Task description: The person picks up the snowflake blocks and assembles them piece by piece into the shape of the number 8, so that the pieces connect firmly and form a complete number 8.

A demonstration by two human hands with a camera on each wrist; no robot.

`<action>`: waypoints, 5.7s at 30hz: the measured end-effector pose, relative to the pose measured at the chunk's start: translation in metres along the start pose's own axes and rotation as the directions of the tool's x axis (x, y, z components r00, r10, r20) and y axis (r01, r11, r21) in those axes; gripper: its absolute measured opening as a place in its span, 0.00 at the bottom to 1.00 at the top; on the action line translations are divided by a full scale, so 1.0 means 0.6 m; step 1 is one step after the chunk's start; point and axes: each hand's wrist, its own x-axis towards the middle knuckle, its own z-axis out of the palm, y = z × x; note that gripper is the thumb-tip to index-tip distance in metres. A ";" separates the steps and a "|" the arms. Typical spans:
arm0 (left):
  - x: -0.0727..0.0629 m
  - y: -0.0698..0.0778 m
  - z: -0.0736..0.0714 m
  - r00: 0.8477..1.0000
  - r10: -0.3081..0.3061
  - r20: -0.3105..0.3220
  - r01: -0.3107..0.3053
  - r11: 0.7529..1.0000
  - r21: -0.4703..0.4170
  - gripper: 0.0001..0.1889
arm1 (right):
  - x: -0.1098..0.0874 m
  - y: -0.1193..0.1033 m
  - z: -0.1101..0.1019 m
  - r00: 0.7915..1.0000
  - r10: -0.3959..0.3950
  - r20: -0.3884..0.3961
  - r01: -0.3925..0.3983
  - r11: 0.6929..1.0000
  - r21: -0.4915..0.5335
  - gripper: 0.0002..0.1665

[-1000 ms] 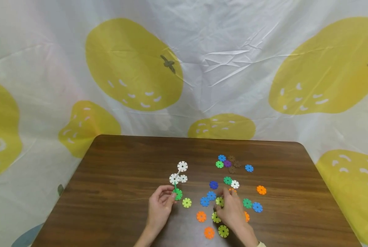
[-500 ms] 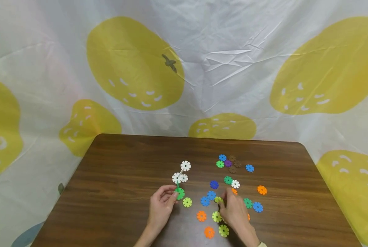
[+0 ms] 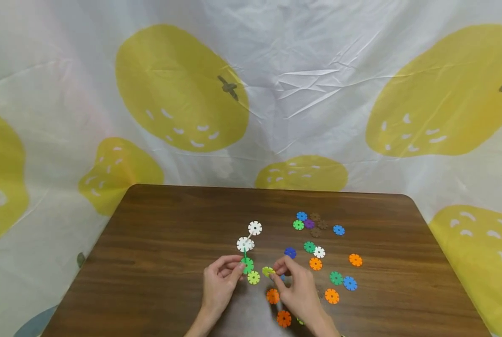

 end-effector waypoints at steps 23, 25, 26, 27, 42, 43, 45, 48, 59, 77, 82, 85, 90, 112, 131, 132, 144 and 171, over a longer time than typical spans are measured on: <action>-0.010 0.003 0.012 0.998 0.053 -0.023 -0.054 0.998 -0.016 0.05 | -0.007 -0.015 0.039 0.894 -0.415 -0.172 0.407 0.910 -0.078 0.18; -0.010 0.003 0.015 0.998 0.051 -0.031 -0.052 0.999 -0.017 0.04 | -0.009 -0.013 0.041 0.882 -0.430 -0.194 0.424 0.903 -0.076 0.18; -0.009 0.002 0.018 0.998 0.050 -0.036 -0.050 0.999 -0.013 0.04 | -0.010 -0.012 0.042 0.873 -0.441 -0.208 0.435 0.897 -0.079 0.18; -0.009 0.002 0.021 0.998 0.049 -0.041 -0.050 0.999 -0.012 0.04 | -0.010 -0.011 0.042 0.863 -0.455 -0.219 0.448 0.890 -0.085 0.18; 0.007 0.013 -0.010 0.989 0.128 -0.076 -0.127 0.992 0.018 0.08 | 0.009 -0.015 0.064 0.918 -0.369 -0.144 0.376 0.927 0.020 0.20; 0.009 0.015 -0.015 0.988 0.134 -0.083 -0.133 0.991 0.020 0.08 | 0.012 -0.014 0.066 0.926 -0.356 -0.128 0.360 0.933 0.016 0.22; 0.013 0.020 -0.022 0.984 0.147 -0.098 -0.146 0.989 0.020 0.08 | 0.014 -0.010 0.071 0.950 -0.303 -0.076 0.303 0.953 -0.004 0.23; 0.018 0.024 -0.028 0.983 0.145 -0.113 -0.144 0.989 0.012 0.09 | 0.014 -0.005 0.079 0.975 -0.220 0.011 0.220 0.972 -0.081 0.25; 0.015 0.024 -0.031 0.987 0.121 -0.101 -0.126 0.991 -0.040 0.11 | 0.007 0.010 0.089 0.980 -0.044 0.192 0.103 0.945 -0.311 0.14; 0.015 0.026 -0.031 0.991 0.102 -0.084 -0.107 0.993 -0.059 0.12 | 0.015 0.013 0.107 0.961 -0.092 0.262 0.171 0.940 -0.296 0.19; 0.015 0.025 -0.031 0.993 0.089 -0.081 -0.095 0.993 -0.074 0.12 | 0.020 0.010 0.105 0.950 -0.018 0.311 0.108 0.955 -0.277 0.18; 0.014 0.024 -0.032 0.993 0.088 -0.075 -0.094 0.992 -0.084 0.12 | 0.020 0.009 0.104 0.950 -0.023 0.311 0.106 0.961 -0.254 0.19; 0.012 0.023 -0.032 0.993 0.094 -0.070 -0.100 0.990 -0.100 0.12 | 0.017 0.005 0.098 0.961 -0.074 0.267 0.110 0.986 -0.125 0.17; 0.011 0.019 -0.034 0.986 0.144 -0.079 -0.151 0.985 -0.088 0.11 | 0.006 -0.041 0.060 0.980 -0.190 -0.064 0.200 0.924 0.327 0.13; 0.008 0.013 -0.027 0.986 0.145 -0.085 -0.150 0.987 -0.053 0.10 | 0.009 -0.048 0.052 0.967 -0.239 -0.083 0.253 0.931 0.263 0.13; 0.007 0.014 -0.027 0.985 0.149 -0.082 -0.153 0.987 -0.047 0.10 | 0.008 -0.048 0.053 0.969 -0.234 -0.083 0.248 0.933 0.260 0.13; -0.001 0.022 -0.009 0.973 0.221 -0.070 -0.218 0.975 0.042 0.06 | 0.002 -0.044 0.053 0.999 0.002 -0.035 0.012 0.915 0.404 0.08; -0.010 -0.005 0.020 0.992 0.090 0.086 -0.090 0.996 -0.004 0.13 | 0.010 -0.017 0.022 0.987 0.144 0.075 -0.162 0.883 0.441 0.09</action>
